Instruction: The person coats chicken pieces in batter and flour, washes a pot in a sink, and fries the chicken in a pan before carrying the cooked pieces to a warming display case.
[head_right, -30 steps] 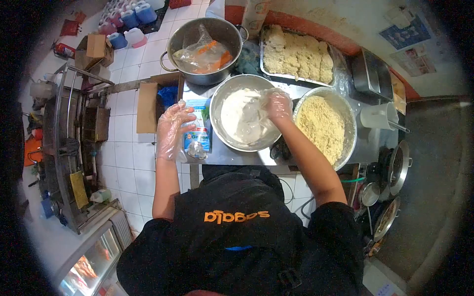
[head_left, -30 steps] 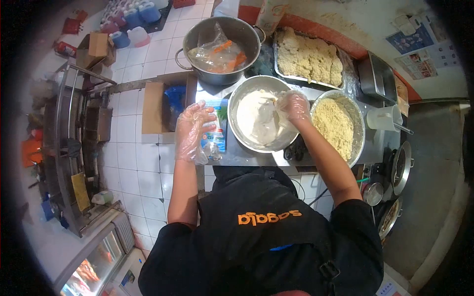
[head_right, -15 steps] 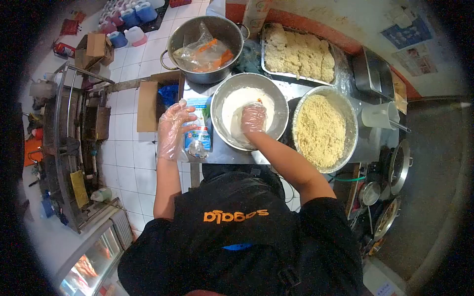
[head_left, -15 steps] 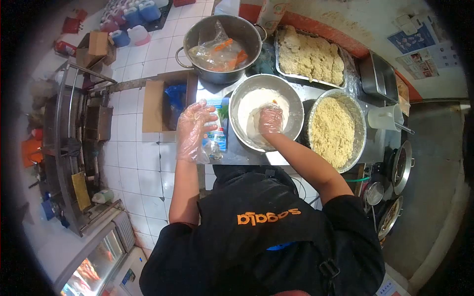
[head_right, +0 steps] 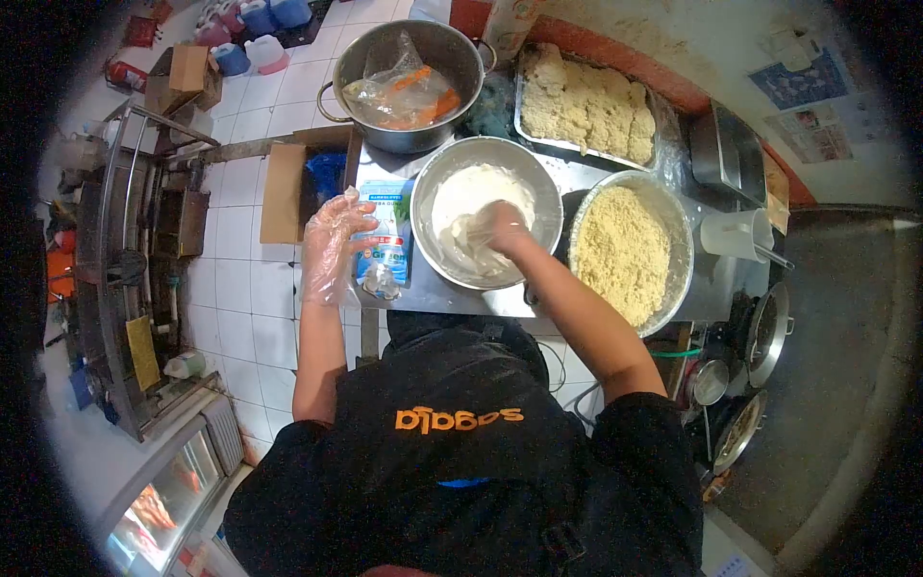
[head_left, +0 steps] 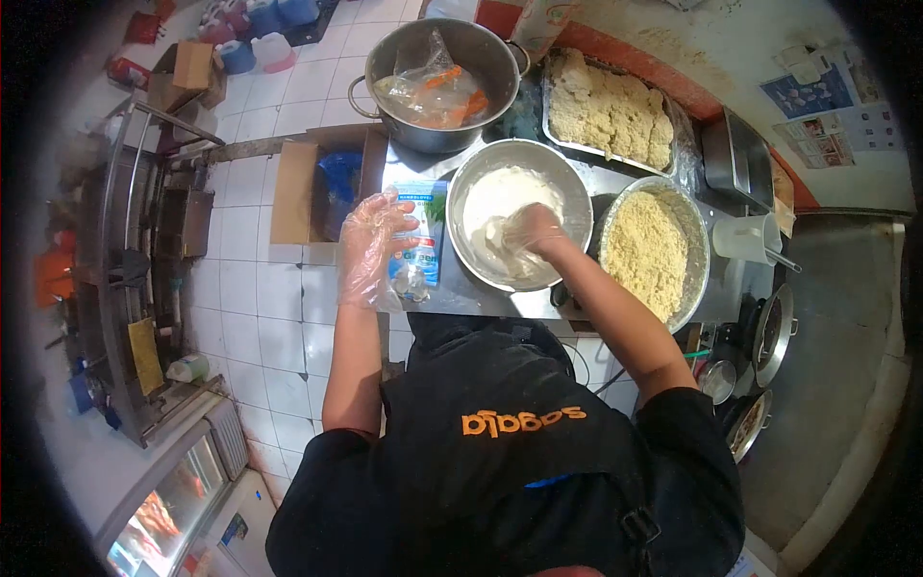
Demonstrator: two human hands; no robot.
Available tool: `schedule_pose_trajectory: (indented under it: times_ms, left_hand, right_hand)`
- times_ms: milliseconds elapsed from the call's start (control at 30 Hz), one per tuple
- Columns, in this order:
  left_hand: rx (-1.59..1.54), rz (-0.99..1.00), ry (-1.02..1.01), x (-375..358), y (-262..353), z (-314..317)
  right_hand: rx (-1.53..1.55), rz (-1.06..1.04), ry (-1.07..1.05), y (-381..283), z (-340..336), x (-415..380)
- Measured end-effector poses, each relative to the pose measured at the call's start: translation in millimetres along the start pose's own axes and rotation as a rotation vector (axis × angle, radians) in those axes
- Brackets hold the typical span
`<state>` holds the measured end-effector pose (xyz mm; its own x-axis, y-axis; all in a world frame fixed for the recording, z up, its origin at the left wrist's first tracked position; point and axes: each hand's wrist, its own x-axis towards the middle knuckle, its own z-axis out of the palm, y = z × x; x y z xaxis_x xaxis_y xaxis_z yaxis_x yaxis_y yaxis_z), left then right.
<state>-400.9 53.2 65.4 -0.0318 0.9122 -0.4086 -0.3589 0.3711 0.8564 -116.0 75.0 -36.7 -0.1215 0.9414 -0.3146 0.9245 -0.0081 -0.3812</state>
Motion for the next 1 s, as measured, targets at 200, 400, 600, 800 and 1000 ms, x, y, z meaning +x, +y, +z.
schedule_pose_trajectory:
  times_ms: [200,400,600,800,1000]
  left_hand:
    - [0.026,0.016,-0.01,1,0,1]
    - [0.031,0.02,-0.02,0,1,3]
    - [-0.016,0.038,-0.052,0,-3,2]
    - [-0.027,-0.062,-0.052,8,-13,-1]
    - [-0.003,0.027,-0.15,2,-4,9]
  right_hand:
    - [0.157,0.12,-0.057,17,-30,11]
    - [-0.267,-0.029,0.398,44,-29,22]
    - [-0.056,0.069,0.163,33,-80,12]
    - [0.12,0.174,0.237,-39,-133,-41]
    - [0.29,0.194,0.147,-13,-73,-17]
